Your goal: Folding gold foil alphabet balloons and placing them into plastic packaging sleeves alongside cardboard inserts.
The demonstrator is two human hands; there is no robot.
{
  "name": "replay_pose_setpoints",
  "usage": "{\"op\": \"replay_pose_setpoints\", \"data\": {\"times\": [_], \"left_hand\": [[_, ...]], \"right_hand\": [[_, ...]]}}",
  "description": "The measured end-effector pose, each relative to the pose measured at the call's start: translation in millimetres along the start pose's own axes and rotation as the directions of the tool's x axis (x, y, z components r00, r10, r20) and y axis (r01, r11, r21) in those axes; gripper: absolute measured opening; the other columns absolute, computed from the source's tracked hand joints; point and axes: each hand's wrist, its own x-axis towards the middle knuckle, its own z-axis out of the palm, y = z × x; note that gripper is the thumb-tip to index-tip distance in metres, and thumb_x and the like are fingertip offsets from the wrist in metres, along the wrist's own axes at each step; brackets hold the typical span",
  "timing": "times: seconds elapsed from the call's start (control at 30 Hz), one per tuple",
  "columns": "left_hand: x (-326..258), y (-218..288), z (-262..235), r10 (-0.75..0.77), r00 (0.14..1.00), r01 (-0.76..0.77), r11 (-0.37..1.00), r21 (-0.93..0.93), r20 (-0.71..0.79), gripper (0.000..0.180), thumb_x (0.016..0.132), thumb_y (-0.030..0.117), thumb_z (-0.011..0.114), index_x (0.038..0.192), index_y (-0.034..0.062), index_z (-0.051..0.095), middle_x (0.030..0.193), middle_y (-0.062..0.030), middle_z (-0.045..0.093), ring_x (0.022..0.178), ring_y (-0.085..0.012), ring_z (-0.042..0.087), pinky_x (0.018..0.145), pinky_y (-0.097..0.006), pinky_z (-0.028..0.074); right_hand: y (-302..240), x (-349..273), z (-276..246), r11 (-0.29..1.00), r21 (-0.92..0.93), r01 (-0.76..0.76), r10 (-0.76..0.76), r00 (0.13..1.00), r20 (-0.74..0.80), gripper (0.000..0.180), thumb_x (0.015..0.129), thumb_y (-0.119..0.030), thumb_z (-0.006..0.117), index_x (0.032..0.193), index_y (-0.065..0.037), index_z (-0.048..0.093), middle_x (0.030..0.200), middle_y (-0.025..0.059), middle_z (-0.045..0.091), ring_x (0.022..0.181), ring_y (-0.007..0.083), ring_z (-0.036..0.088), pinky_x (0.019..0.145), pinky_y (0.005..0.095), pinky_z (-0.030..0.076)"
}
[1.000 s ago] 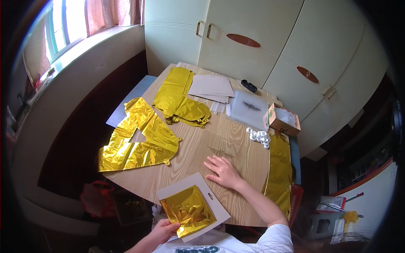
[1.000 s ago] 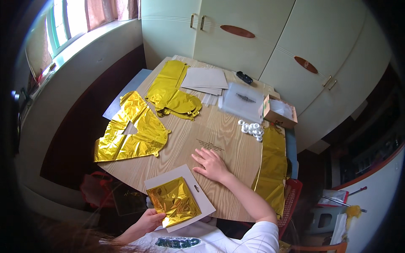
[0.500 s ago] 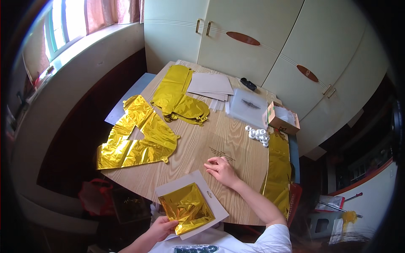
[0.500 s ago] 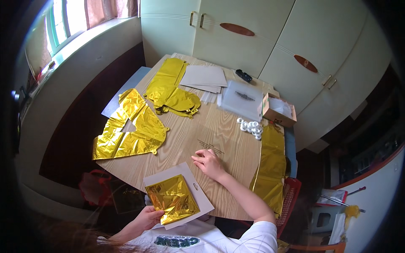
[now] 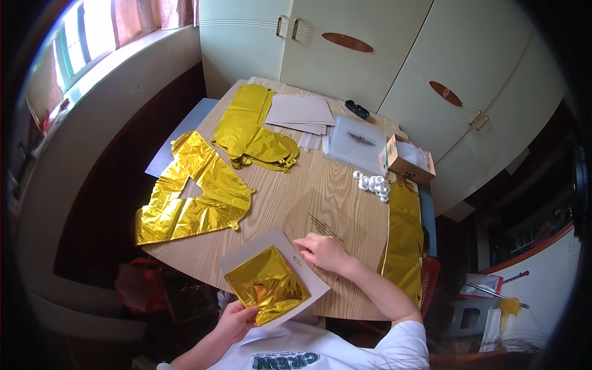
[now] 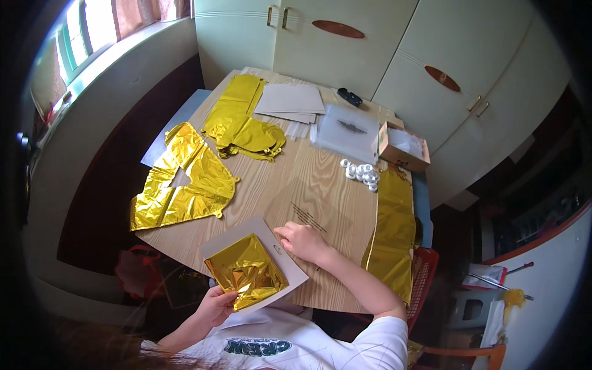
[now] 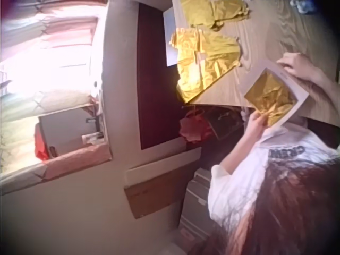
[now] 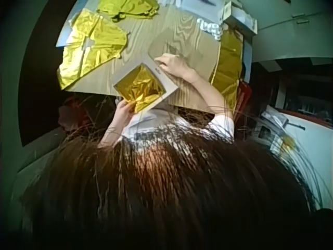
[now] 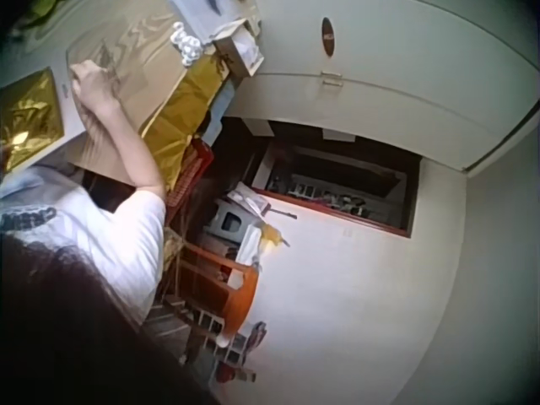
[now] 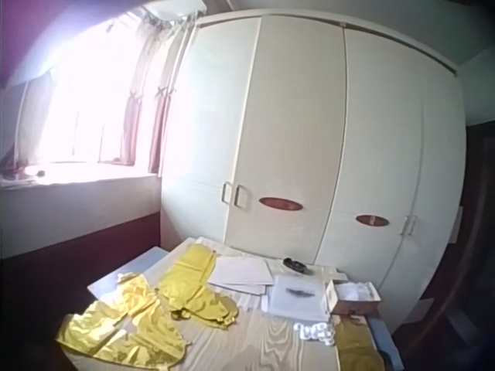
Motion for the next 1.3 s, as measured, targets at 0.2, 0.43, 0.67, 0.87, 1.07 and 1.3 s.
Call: {"op": "replay_pose_setpoints", "data": {"times": [0.2, 0.43, 0.67, 0.87, 1.07, 1.3], "left_hand": [[2, -4, -1, 0.003, 1.0, -0.002, 0.999, 0.034, -0.013, 0.025, 0.098, 0.002, 0.051, 0.122, -0.0026, 0.057, 0.114, -0.0142, 0.066, 0.099, -0.0232, 0.068, 0.086, -0.038, 0.058], [-3, -8, 14, 0.015, 0.999, -0.012, 0.999, 0.042, -0.052, 0.023, 0.098, 0.002, 0.051, 0.12, -0.0033, 0.057, 0.114, -0.0138, 0.066, 0.102, -0.0242, 0.067, 0.091, -0.04, 0.057], [0, -12, 22, -0.048, 0.999, 0.047, 0.998, -0.031, -0.017, 0.021, 0.099, 0.004, 0.052, 0.118, 0.0003, 0.058, 0.114, -0.0125, 0.066, 0.1, -0.0213, 0.068, 0.086, -0.038, 0.058], [2, -11, 29, -0.062, 0.998, 0.062, 0.997, -0.053, 0.006, 0.022, 0.1, 0.007, 0.051, 0.12, 0.002, 0.056, 0.112, -0.0105, 0.066, 0.098, -0.0201, 0.068, 0.082, -0.035, 0.058], [7, -16, 31, 0.0, 1.0, 0.003, 0.995, -0.1, 0.024, 0.021, 0.1, 0.008, 0.051, 0.12, 0.0028, 0.056, 0.108, -0.0081, 0.066, 0.094, -0.0163, 0.067, 0.076, -0.031, 0.058], [7, -12, 50, 0.01, 1.0, -0.009, 0.998, -0.06, 0.025, 0.02, 0.1, 0.009, 0.052, 0.119, 0.0027, 0.055, 0.108, -0.0069, 0.065, 0.091, -0.0142, 0.066, 0.077, -0.032, 0.059]], "right_hand": [[-7, -9, -10, 0.998, 0.063, 0.001, -0.005, 0.998, 0.065, 0.038, 0.085, -0.011, 0.062, 0.123, -0.011, 0.064, 0.1, 0.0104, 0.063, 0.088, 0.0288, 0.066, 0.077, 0.0385, 0.056], [-19, -10, -16, 0.991, 0.125, 0.04, -0.049, 0.996, 0.068, 0.042, 0.083, -0.006, 0.062, 0.125, -0.006, 0.062, 0.1, 0.0135, 0.062, 0.087, 0.0328, 0.066, 0.077, 0.0405, 0.055], [-33, -10, -4, 0.998, 0.062, 0.007, -0.004, 0.998, -0.057, 0.03, 0.083, -0.006, 0.064, 0.113, -0.006, 0.066, 0.094, 0.0111, 0.063, 0.083, 0.0297, 0.066, 0.075, 0.0387, 0.055], [-56, -11, 2, 0.98, -0.197, 0.039, -0.066, 0.989, -0.133, 0.018, 0.079, -0.007, 0.068, 0.096, -0.007, 0.063, 0.085, 0.0088, 0.059, 0.085, 0.026, 0.064, 0.071, 0.0372, 0.055], [-64, -12, 10, 0.948, -0.313, 0.066, -0.121, 0.98, -0.159, 0.012, 0.079, -0.006, 0.064, 0.091, -0.007, 0.06, 0.082, 0.0064, 0.056, 0.082, 0.0224, 0.063, 0.069, 0.0329, 0.055], [-89, -16, 10, 0.918, -0.38, 0.112, -0.171, 0.977, -0.125, 0.014, 0.075, -0.006, 0.062, 0.089, -0.006, 0.06, 0.081, 0.0052, 0.055, 0.078, 0.0195, 0.061, 0.065, 0.0286, 0.054]]}}
